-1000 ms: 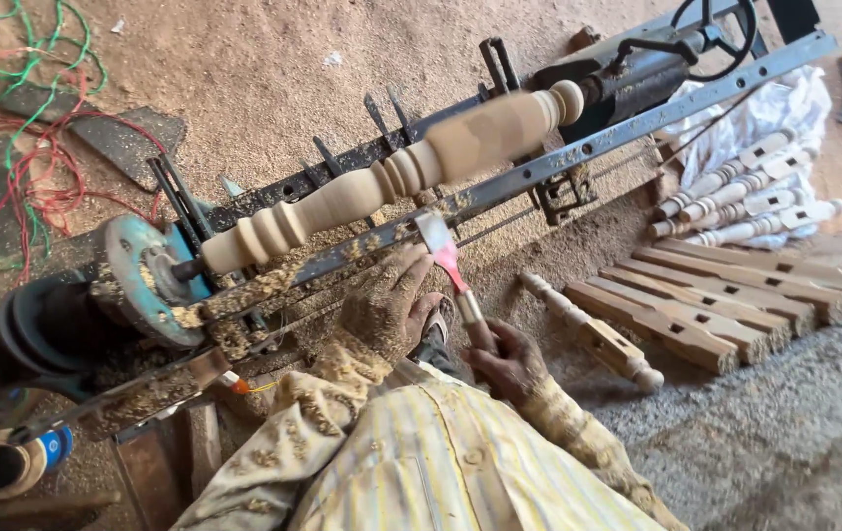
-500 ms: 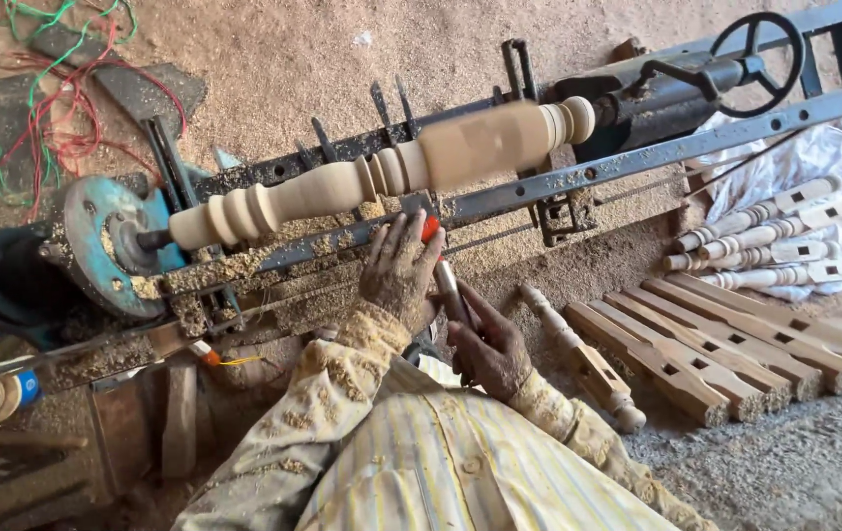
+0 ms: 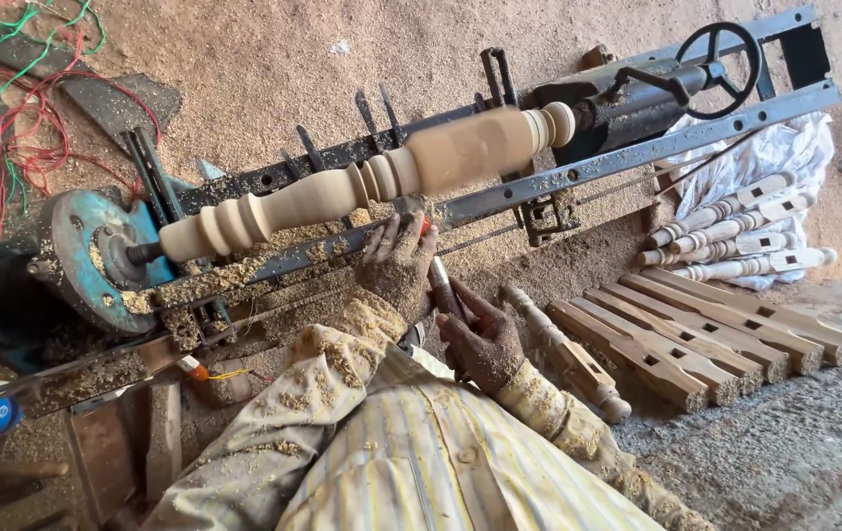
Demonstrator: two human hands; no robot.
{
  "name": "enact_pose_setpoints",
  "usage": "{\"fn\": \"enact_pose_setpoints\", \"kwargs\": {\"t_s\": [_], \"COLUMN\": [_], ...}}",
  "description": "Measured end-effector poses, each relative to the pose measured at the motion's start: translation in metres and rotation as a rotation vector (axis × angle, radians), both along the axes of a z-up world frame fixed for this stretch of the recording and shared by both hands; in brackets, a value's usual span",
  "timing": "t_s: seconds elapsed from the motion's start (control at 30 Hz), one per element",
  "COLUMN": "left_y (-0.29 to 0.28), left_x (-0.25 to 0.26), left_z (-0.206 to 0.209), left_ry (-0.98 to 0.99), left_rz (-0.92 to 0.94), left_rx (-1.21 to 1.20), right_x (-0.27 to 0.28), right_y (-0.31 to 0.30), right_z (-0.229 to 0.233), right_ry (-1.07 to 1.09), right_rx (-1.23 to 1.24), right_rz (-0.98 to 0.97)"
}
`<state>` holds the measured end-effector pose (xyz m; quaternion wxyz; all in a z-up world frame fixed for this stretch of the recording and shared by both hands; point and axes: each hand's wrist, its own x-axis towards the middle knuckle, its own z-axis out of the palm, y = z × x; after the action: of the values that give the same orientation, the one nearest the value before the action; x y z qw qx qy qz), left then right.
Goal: The person shapes a wooden spindle on a spinning lathe, holding a chisel against the rotating wood to cut its profile. They then rub the turned surface by hand, brush away accumulated sawdust, and continue cutting the profile with the chisel.
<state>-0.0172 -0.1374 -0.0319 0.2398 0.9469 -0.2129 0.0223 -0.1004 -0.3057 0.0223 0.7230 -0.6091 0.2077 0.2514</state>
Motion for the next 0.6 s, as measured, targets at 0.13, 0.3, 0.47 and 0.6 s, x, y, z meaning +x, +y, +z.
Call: {"fn": "enact_pose_setpoints", "kwargs": {"t_s": [0.13,0.3,0.47,0.6], "left_y": [-0.005,-0.009,-0.015,-0.016], "left_x": [0.002,0.001,0.0,0.002], "left_z": [-0.011,-0.022,-0.016,-0.006], "left_ry": [-0.04,-0.054,-0.044,0.027], "left_rz": [-0.007,0.006,0.037,0.051], "left_rx": [0.025,0.051,0.01,0.055], "right_x": [-0.001,0.005,0.006,0.01], "right_y": [-0.011,-0.019,-0.016,-0.024], "right_z": [-0.012,-0.004,0.003,0.002], "right_ry": [-0.03,-0.177,-0.022,0.03], "right_rx": [-0.037,-0.335,-0.186,0.026], "right_rz": [0.011,0.196,0.082,0.046]}}
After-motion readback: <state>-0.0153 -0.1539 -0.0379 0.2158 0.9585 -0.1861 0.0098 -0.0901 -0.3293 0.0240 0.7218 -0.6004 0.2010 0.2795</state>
